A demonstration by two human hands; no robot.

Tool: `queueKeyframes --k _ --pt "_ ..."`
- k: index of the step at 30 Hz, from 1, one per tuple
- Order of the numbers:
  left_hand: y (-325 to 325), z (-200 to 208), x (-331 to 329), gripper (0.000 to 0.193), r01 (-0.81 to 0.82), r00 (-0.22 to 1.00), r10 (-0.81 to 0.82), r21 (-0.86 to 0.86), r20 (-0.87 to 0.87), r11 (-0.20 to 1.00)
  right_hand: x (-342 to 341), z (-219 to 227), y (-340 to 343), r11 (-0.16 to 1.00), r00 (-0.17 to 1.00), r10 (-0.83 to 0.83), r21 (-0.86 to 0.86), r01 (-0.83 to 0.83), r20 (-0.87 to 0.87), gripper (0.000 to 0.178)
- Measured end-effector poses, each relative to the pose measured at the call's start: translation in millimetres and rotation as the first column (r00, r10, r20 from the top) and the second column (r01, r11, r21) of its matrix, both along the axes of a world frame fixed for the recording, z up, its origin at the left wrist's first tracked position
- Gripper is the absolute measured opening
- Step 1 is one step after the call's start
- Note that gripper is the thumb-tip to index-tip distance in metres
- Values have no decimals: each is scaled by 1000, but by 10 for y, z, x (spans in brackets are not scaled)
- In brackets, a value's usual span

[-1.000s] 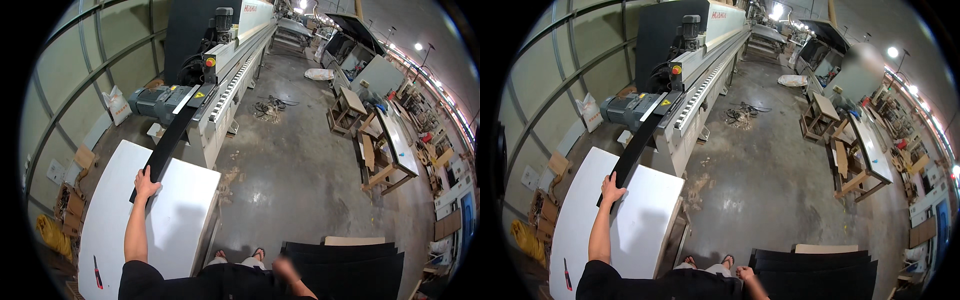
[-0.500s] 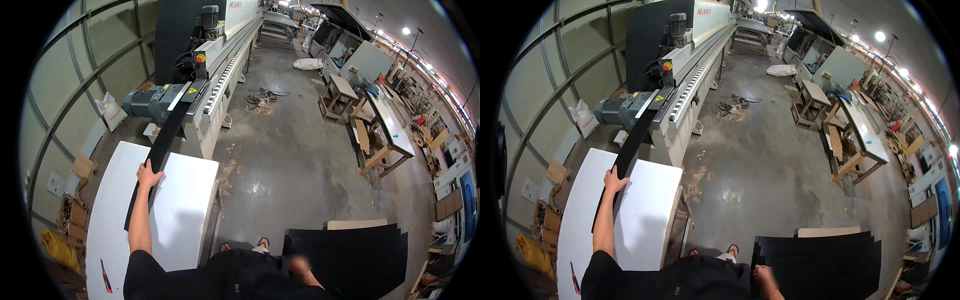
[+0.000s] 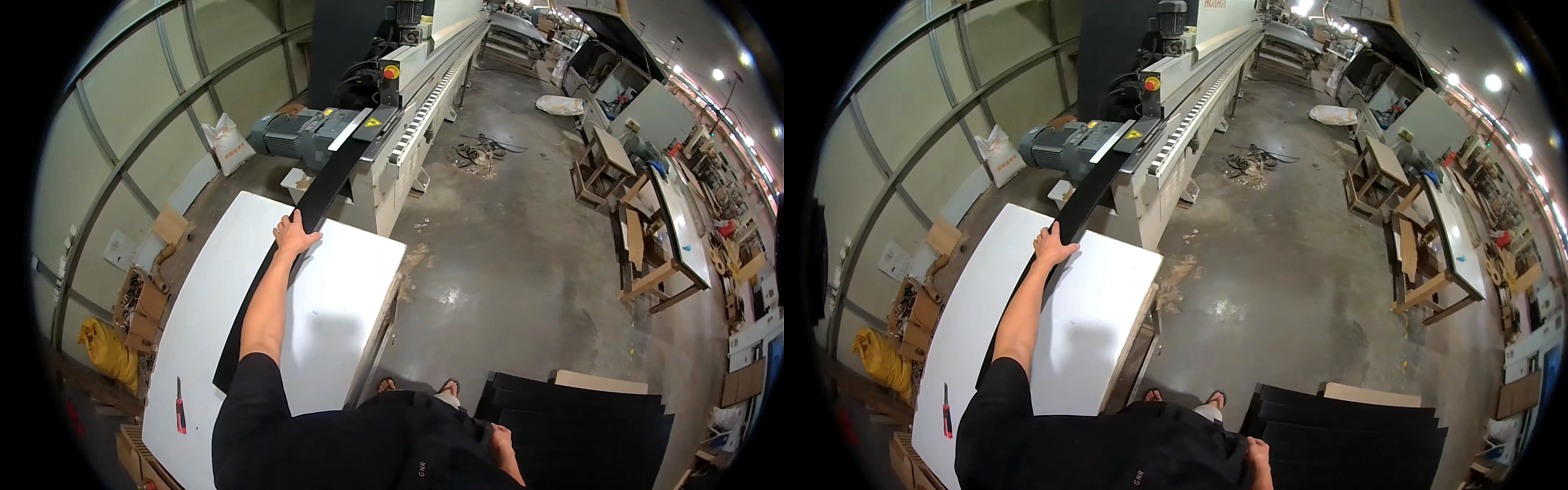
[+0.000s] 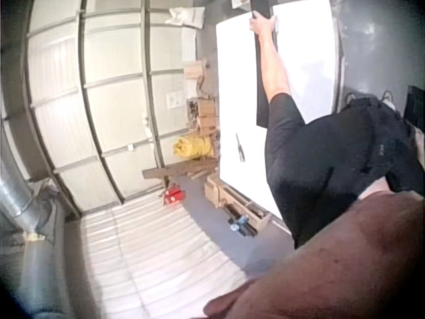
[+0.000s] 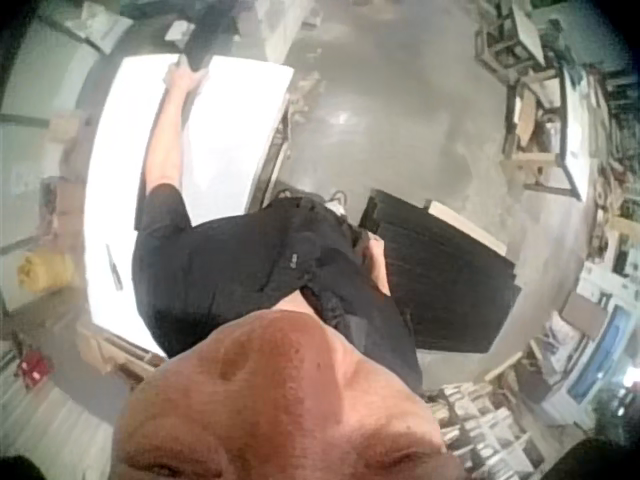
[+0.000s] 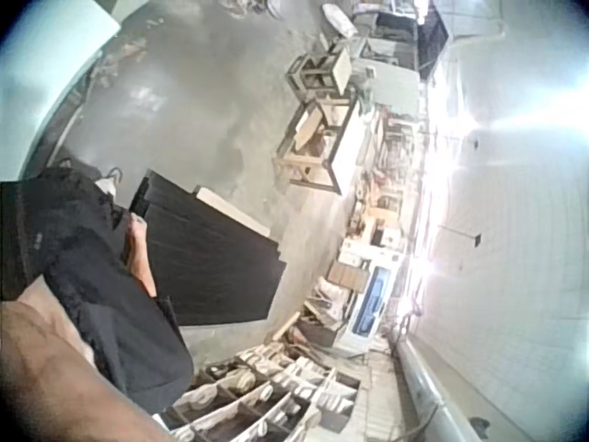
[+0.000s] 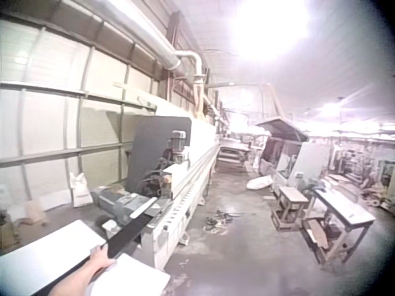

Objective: The person picks up a long black wooden panel from a workbench and places it onto a stack of similar panels on the floor, repeating this action with several panels.

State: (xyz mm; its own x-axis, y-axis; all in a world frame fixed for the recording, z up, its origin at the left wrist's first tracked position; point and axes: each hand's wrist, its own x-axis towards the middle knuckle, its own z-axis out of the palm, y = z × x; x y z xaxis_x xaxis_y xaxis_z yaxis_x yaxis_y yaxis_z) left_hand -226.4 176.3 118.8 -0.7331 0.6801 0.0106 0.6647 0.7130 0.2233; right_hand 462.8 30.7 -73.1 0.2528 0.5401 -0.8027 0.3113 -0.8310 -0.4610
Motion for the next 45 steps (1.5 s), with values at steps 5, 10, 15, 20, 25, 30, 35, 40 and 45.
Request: queueKeyframes --k 5,10,15,20,25,30,35,40,45 --pt "-290 -14 -101 96 -5 1000 5 -4 -14 1000 507 -809 -70 999 988 41 4 -41 -149 32" --pt "-7 7 137 98 40 999 -39 11 -11 999 953 -1549 105 858 903 420 286 -427 89 15" --pt "-327 -12 -7 97 23 1000 -23 1 -16 1000 520 -1070 272 784 847 521 332 -525 108 21" --pt "-226 -46 16 97 9 1000 -9 9 -4 1000 281 -539 311 980 983 151 146 -135 -107 26" --pt "-126 31 39 97 16 1000 -16 -23 15 1000 228 -462 133 988 989 145 52 -147 38 32" --pt "-182 44 30 99 3 999 -3 -11 34 1000 241 -563 -119 998 1000 29 -64 -29 -2 34" --pt "-257 69 100 99 7 996 -8 12 88 1000 397 -966 -260 999 999 26 40 -24 -38 31" --pt "-567 52 124 100 23 996 -25 16 84 1000 654 -1600 -267 946 973 223 256 -200 -62 29" --pt "-1069 3 121 99 27 994 -28 12 107 1000 466 -1681 -47 798 862 504 352 -489 54 28"
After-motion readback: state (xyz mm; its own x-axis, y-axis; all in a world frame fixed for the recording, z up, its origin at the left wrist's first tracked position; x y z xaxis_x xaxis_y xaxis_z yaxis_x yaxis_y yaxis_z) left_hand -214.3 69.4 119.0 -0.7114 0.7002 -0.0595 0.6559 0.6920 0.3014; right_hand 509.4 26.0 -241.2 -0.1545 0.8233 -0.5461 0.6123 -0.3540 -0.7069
